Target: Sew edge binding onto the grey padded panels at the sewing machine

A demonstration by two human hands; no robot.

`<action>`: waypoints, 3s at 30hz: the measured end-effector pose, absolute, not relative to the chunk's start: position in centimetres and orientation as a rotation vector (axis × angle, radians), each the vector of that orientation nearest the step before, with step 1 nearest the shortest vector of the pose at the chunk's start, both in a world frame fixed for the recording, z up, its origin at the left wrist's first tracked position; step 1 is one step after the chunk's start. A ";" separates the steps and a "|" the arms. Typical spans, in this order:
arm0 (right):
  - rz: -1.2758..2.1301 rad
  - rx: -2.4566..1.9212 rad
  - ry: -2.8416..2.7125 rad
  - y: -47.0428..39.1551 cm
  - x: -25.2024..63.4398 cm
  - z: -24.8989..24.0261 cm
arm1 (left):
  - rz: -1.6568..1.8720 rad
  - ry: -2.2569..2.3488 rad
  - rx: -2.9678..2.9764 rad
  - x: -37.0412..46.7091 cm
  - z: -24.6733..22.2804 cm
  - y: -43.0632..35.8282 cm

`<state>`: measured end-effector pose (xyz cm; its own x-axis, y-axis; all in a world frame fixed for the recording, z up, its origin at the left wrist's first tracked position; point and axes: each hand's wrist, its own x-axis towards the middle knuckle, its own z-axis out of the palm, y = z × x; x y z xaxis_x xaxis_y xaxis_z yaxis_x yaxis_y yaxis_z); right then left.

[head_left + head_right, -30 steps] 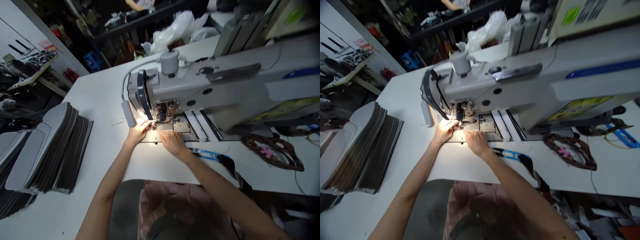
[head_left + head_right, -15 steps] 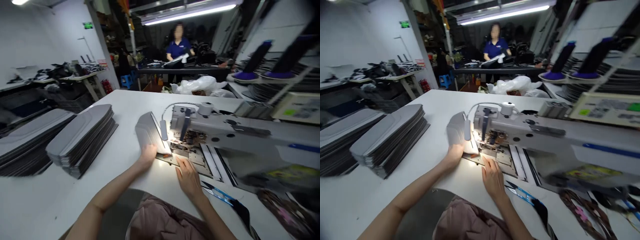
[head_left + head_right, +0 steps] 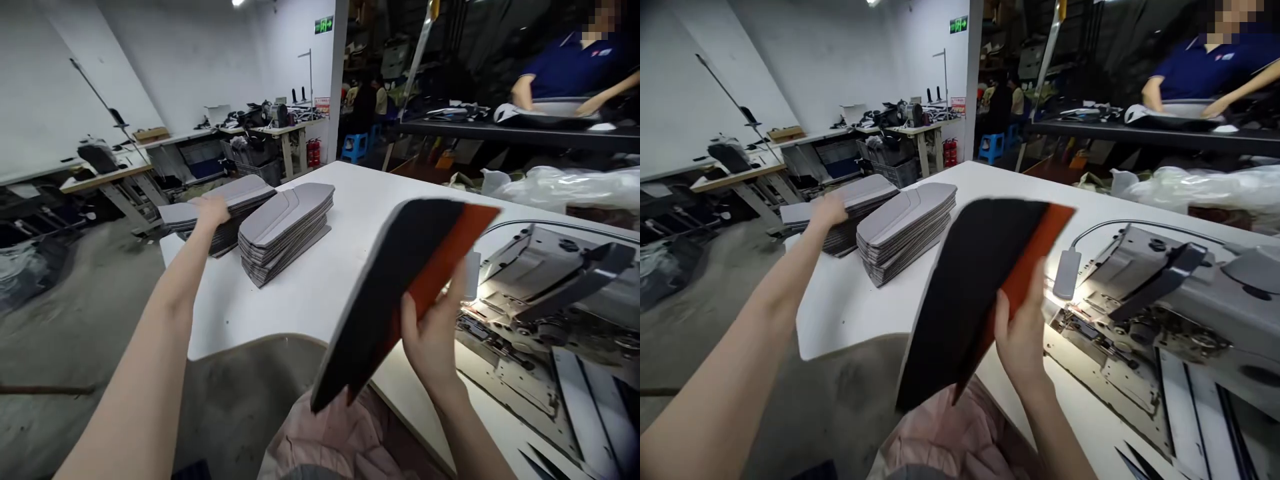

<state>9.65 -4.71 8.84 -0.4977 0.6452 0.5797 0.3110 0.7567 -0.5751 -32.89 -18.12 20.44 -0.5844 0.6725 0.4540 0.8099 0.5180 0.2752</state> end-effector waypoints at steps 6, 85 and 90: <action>0.711 -0.789 -2.224 -5.6 9.9 4.9 | -0.288 -2.591 -0.796 -37.4 20.1 -22.7; -0.172 -0.775 -2.349 -1.7 20.2 -0.5 | -0.426 -1.486 -2.787 1.9 2.2 0.6; -0.106 -0.846 -2.369 -1.5 20.3 -0.4 | -0.408 -1.566 -2.813 2.2 2.3 0.0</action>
